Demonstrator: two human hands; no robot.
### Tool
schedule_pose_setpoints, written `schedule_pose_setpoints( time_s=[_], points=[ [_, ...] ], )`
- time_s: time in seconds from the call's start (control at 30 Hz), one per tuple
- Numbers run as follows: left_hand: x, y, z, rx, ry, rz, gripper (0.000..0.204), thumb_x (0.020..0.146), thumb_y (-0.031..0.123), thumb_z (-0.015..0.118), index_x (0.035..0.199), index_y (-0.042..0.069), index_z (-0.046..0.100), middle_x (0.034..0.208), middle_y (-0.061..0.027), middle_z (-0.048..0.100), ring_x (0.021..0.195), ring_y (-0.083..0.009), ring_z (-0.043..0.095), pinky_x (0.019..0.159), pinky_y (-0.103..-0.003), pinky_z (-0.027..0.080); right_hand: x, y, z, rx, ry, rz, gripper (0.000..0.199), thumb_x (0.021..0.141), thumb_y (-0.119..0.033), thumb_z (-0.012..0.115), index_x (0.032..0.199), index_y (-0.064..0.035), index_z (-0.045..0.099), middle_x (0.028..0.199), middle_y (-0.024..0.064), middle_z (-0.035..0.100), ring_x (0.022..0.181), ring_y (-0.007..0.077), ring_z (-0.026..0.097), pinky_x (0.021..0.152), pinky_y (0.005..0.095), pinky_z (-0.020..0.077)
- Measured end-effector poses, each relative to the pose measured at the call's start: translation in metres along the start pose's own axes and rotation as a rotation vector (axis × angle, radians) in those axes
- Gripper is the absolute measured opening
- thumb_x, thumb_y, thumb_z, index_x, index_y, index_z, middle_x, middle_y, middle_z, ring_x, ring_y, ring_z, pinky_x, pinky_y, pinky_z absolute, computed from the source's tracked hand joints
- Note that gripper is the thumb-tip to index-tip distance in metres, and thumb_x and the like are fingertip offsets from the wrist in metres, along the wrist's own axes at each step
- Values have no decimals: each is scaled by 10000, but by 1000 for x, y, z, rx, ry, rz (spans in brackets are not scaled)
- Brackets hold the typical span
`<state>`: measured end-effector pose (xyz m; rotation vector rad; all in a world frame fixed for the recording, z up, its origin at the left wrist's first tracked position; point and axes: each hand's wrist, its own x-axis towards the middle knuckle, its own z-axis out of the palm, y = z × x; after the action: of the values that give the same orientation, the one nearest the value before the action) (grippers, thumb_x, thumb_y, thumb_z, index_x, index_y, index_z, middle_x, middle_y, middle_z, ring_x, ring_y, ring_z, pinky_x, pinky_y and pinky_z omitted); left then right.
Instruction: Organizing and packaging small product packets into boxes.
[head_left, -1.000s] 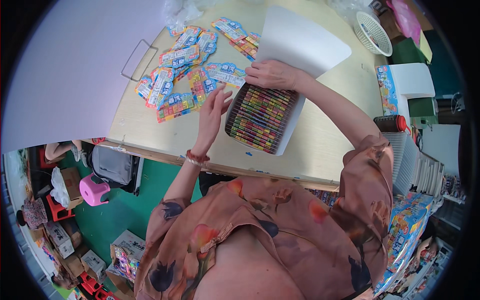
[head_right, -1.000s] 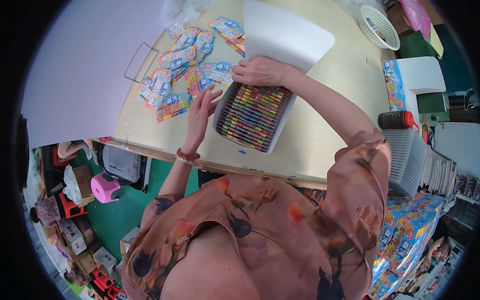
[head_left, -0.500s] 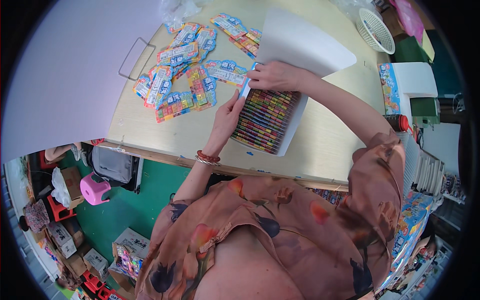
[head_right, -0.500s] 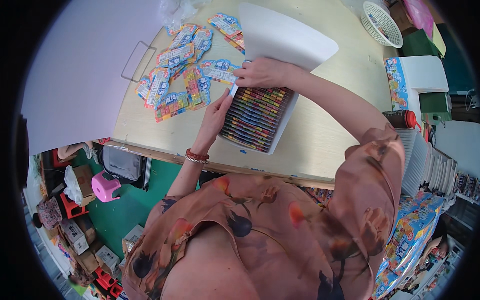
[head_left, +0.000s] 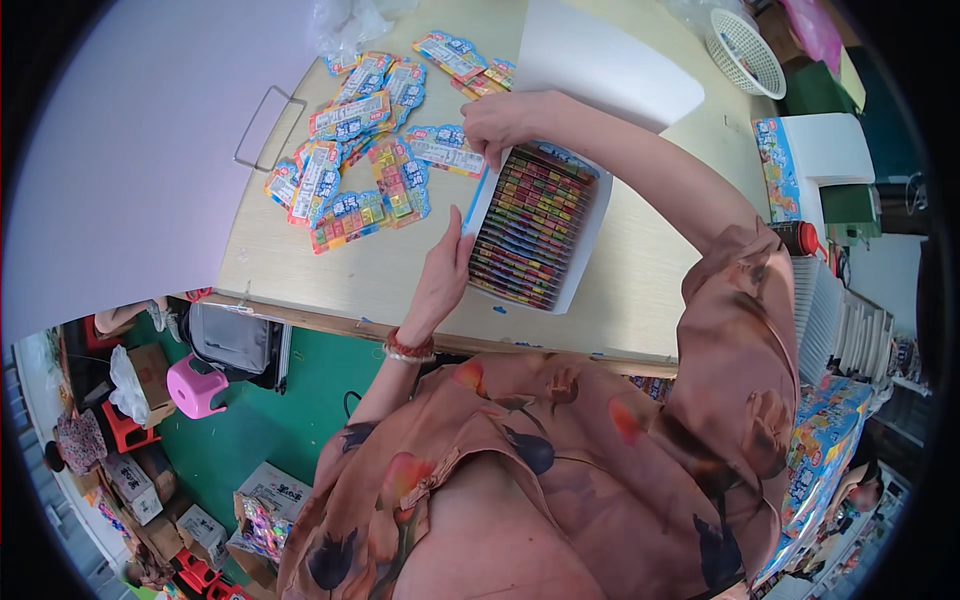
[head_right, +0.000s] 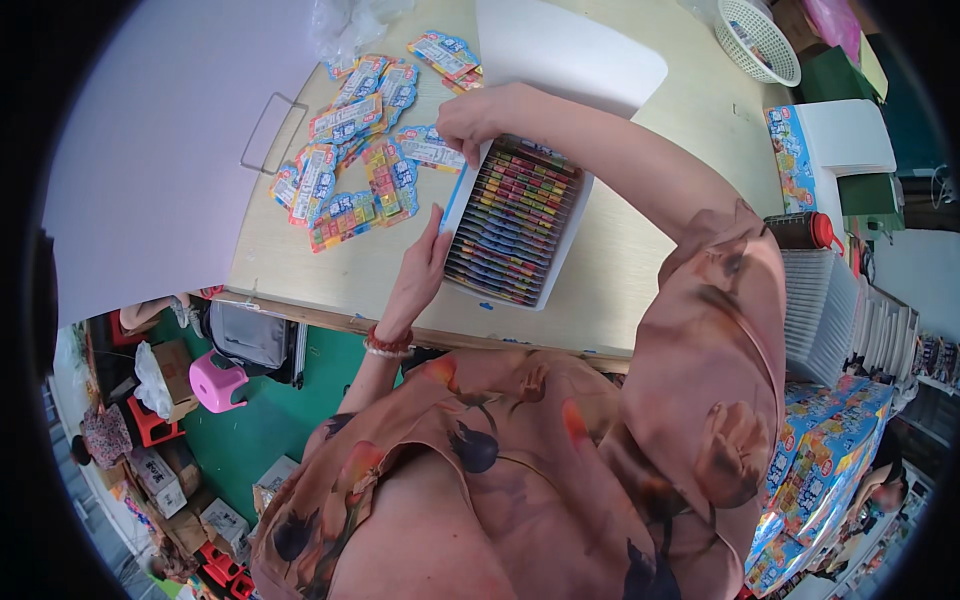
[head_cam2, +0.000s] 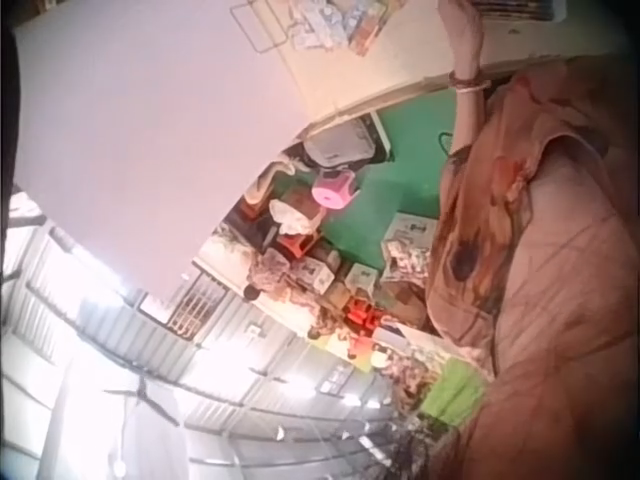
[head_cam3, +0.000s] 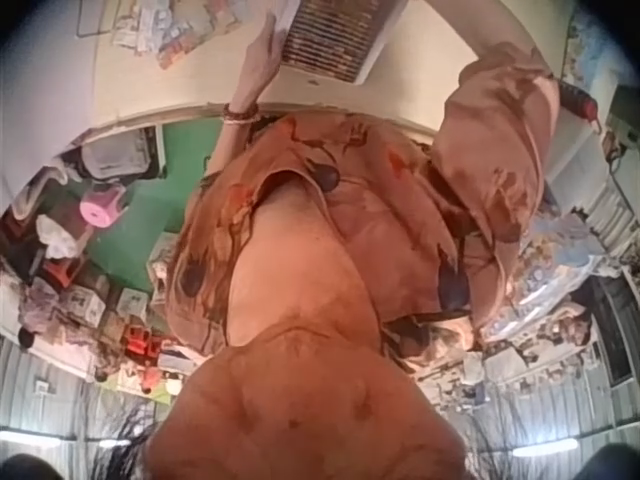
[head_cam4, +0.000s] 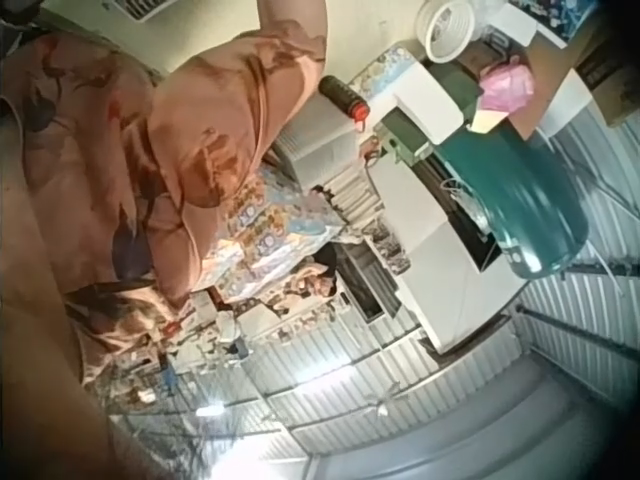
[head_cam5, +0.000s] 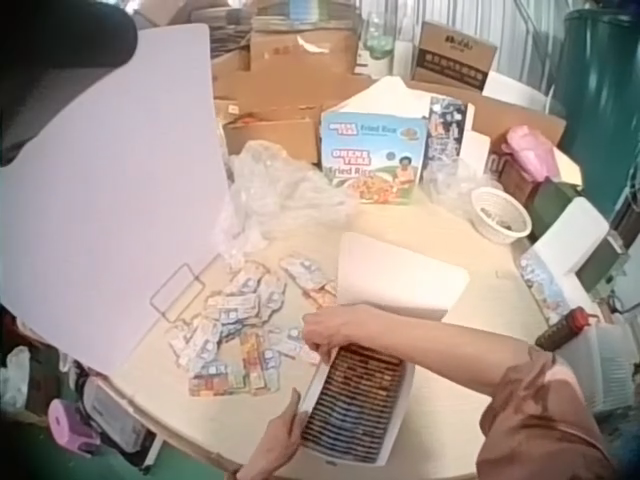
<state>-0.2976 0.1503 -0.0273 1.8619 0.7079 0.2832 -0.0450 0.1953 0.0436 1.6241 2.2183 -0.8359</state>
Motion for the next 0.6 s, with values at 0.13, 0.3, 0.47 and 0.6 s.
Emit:
schedule_pose_setpoints(
  time_s=[0.13,0.3,0.47,0.6],
  points=[
    [-24,-11,-7,-22,-44,26,519,995,181,430,1437,-22,249,986,-295,614,878,-337,640,767,-315,471,4,2,5,-211,119,-58,150,641,-179,755,711,-58,699,793,98,619,926,269,565,771,385,444],
    [-14,-20,-9,-13,-113,26,545,986,198,461,1457,16,254,1171,-255,577,1010,-321,596,903,-336,436,-33,-3,23,-696,520,-189,57,670,-135,666,648,-86,687,755,36,637,943,205,539,815,336,421],
    [-27,20,-9,292,327,382,604,831,86,675,1379,58,422,1304,-185,476,1167,-333,467,967,-417,405,-144,-66,22,-9,223,79,75,698,-152,681,658,-89,679,812,35,621,961,228,515,891,350,427],
    [-42,50,32,48,2,465,543,809,137,716,1299,44,502,1102,-147,546,996,-290,542,838,-370,449,-172,-42,96,234,408,43,114,707,-175,713,694,-67,680,827,27,605,952,230,506,886,367,424]
  ],
)
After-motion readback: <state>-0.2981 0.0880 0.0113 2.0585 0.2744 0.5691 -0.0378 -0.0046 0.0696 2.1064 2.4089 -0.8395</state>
